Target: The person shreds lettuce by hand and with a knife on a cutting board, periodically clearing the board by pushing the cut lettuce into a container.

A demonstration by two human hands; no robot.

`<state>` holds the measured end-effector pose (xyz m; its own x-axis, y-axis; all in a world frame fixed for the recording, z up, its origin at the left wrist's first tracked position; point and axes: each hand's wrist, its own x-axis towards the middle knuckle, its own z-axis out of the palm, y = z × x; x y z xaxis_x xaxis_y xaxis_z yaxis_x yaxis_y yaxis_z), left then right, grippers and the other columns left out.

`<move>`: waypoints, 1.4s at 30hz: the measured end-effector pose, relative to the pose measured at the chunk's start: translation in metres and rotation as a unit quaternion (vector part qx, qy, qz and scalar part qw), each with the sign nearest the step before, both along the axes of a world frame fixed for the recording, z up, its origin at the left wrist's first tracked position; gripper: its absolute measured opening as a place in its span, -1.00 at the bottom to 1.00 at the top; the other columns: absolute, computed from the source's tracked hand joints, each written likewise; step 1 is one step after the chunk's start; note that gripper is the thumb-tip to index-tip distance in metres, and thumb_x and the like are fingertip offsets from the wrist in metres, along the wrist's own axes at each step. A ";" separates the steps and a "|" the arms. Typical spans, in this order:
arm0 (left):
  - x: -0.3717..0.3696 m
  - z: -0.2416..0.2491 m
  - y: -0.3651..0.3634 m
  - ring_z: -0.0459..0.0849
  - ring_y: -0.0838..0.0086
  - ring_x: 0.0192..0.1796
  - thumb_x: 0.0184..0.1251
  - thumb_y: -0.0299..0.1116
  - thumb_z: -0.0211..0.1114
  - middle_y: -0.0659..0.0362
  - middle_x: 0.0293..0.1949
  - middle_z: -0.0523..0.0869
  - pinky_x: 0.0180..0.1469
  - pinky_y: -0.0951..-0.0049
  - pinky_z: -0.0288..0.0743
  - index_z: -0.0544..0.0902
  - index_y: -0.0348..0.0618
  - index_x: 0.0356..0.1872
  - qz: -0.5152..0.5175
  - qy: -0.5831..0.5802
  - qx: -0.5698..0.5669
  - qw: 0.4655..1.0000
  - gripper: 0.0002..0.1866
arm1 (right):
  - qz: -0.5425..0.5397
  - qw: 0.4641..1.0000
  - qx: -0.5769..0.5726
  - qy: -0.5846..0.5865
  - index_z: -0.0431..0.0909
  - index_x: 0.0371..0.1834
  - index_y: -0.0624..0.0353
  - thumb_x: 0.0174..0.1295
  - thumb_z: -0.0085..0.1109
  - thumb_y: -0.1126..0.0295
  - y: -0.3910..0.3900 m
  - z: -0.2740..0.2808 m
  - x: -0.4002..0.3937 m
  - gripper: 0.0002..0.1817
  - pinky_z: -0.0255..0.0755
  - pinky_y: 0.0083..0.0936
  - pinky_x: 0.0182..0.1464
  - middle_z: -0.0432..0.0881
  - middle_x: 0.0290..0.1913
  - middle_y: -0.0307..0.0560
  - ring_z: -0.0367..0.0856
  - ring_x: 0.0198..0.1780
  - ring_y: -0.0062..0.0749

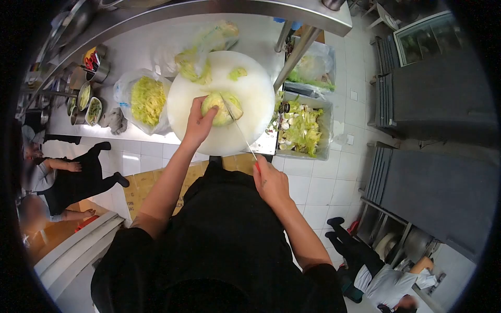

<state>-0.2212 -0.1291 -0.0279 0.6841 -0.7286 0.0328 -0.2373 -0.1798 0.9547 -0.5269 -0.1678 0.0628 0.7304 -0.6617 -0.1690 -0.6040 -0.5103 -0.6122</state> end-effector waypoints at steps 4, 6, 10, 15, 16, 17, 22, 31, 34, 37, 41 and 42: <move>0.017 -0.007 0.010 0.69 0.17 0.28 0.69 -0.32 0.40 -0.08 0.22 0.68 0.31 0.30 0.60 0.61 -0.24 0.56 -0.009 -0.049 0.023 0.998 -0.47 | -0.039 0.997 0.064 -0.015 0.56 0.21 0.16 0.64 0.28 0.26 0.002 0.020 -0.036 -0.73 0.66 0.13 -0.17 0.82 -0.22 0.27 0.82 -0.20 0.37; 0.021 0.001 0.008 0.67 0.31 0.32 0.75 -0.36 0.35 0.01 0.22 0.68 0.40 0.37 0.55 0.60 -0.20 0.63 -0.036 -0.081 0.025 0.996 -0.47 | -0.049 0.995 0.092 -0.006 0.55 0.22 0.17 0.65 0.28 0.25 -0.001 0.018 -0.049 -0.72 0.64 0.14 -0.17 0.80 -0.27 0.31 0.81 -0.21 0.40; 0.022 0.012 0.005 0.67 0.32 0.31 0.77 -0.34 0.34 0.05 0.21 0.69 0.39 0.38 0.53 0.59 -0.21 0.64 -0.046 -0.057 0.053 0.996 -0.47 | -0.035 0.991 0.127 -0.005 0.53 0.20 0.18 0.68 0.25 0.24 -0.008 0.018 -0.049 -0.73 0.60 0.16 -0.18 0.77 -0.32 0.37 0.79 -0.22 0.46; 0.027 0.010 0.005 0.67 0.32 0.30 0.77 -0.33 0.33 0.07 0.19 0.69 0.37 0.40 0.51 0.59 -0.22 0.64 -0.060 -0.040 0.062 0.995 -0.47 | -0.021 0.988 0.154 0.017 0.51 0.21 0.17 0.69 0.24 0.24 -0.010 0.013 -0.046 -0.73 0.57 0.19 -0.18 0.76 -0.32 0.39 0.77 -0.21 0.50; 0.028 0.009 0.005 0.66 0.33 0.29 0.76 -0.33 0.33 0.07 0.19 0.68 0.36 0.41 0.52 0.60 -0.22 0.63 -0.063 -0.046 0.056 0.995 -0.47 | -0.023 0.987 0.158 0.018 0.50 0.22 0.16 0.69 0.24 0.23 -0.010 0.015 -0.046 -0.72 0.56 0.20 -0.17 0.76 -0.31 0.40 0.77 -0.21 0.51; 0.029 0.008 0.004 0.66 0.33 0.29 0.76 -0.34 0.32 0.08 0.19 0.68 0.35 0.41 0.52 0.60 -0.22 0.63 -0.067 -0.052 0.049 0.995 -0.47 | -0.026 0.986 0.161 0.020 0.50 0.22 0.16 0.69 0.24 0.23 -0.010 0.016 -0.045 -0.72 0.56 0.21 -0.17 0.76 -0.31 0.40 0.76 -0.20 0.51; 0.032 0.009 0.001 0.66 0.34 0.29 0.75 -0.37 0.30 0.08 0.20 0.67 0.34 0.40 0.53 0.62 -0.23 0.62 -0.085 -0.044 0.031 0.995 -0.49 | -0.014 0.986 0.164 -0.025 0.48 0.23 0.18 0.71 0.21 0.23 -0.011 0.005 -0.028 -0.72 0.55 0.23 -0.15 0.76 -0.30 0.41 0.75 -0.18 0.55; 0.013 0.034 0.009 0.66 -0.04 0.33 0.59 -0.23 0.46 -0.14 0.29 0.67 0.44 0.06 0.52 0.60 -0.32 0.54 -0.055 -0.202 0.003 0.978 -0.39 | -0.003 0.986 0.153 -0.063 0.45 0.27 0.29 0.74 0.17 0.23 -0.014 -0.030 0.033 -0.67 0.56 0.25 -0.11 0.78 -0.22 0.47 0.78 -0.12 0.54; -0.020 0.075 0.016 0.63 -0.11 0.33 0.35 -0.11 0.66 -0.07 0.31 0.68 0.39 -0.17 0.47 0.65 -0.17 0.33 -0.088 -0.369 -0.040 0.925 -0.37 | -0.012 0.986 0.152 -0.061 0.46 0.30 0.29 0.74 0.16 0.24 -0.008 -0.027 0.031 -0.66 0.58 0.24 -0.09 0.79 -0.20 0.46 0.79 -0.11 0.53; -0.012 0.060 0.011 0.67 -0.07 0.27 0.41 -0.17 0.60 -0.02 0.22 0.74 0.34 -0.08 0.50 0.70 -0.17 0.20 -0.094 -0.394 -0.019 0.914 -0.53 | -0.006 0.987 0.153 -0.052 0.46 0.32 0.29 0.74 0.16 0.24 -0.008 -0.026 0.034 -0.65 0.59 0.24 -0.08 0.81 -0.18 0.45 0.79 -0.10 0.52; -0.002 0.050 0.002 0.73 -0.03 0.10 0.53 -0.22 0.49 0.02 0.02 0.80 0.21 -0.01 0.53 0.75 -0.20 0.02 -0.050 -0.349 -0.031 0.935 -0.73 | -0.003 0.990 0.130 -0.055 0.46 0.30 0.28 0.74 0.16 0.24 -0.009 -0.024 0.036 -0.66 0.59 0.24 -0.09 0.81 -0.19 0.43 0.80 -0.12 0.50; -0.001 0.051 0.000 0.74 -0.03 0.07 0.57 -0.22 0.45 0.02 -0.02 0.81 0.18 -0.01 0.53 0.76 -0.20 -0.02 -0.041 -0.343 -0.030 0.938 -0.75 | -0.004 0.991 0.120 -0.057 0.46 0.29 0.28 0.74 0.16 0.24 -0.008 -0.025 0.036 -0.67 0.59 0.24 -0.09 0.81 -0.20 0.42 0.80 -0.13 0.50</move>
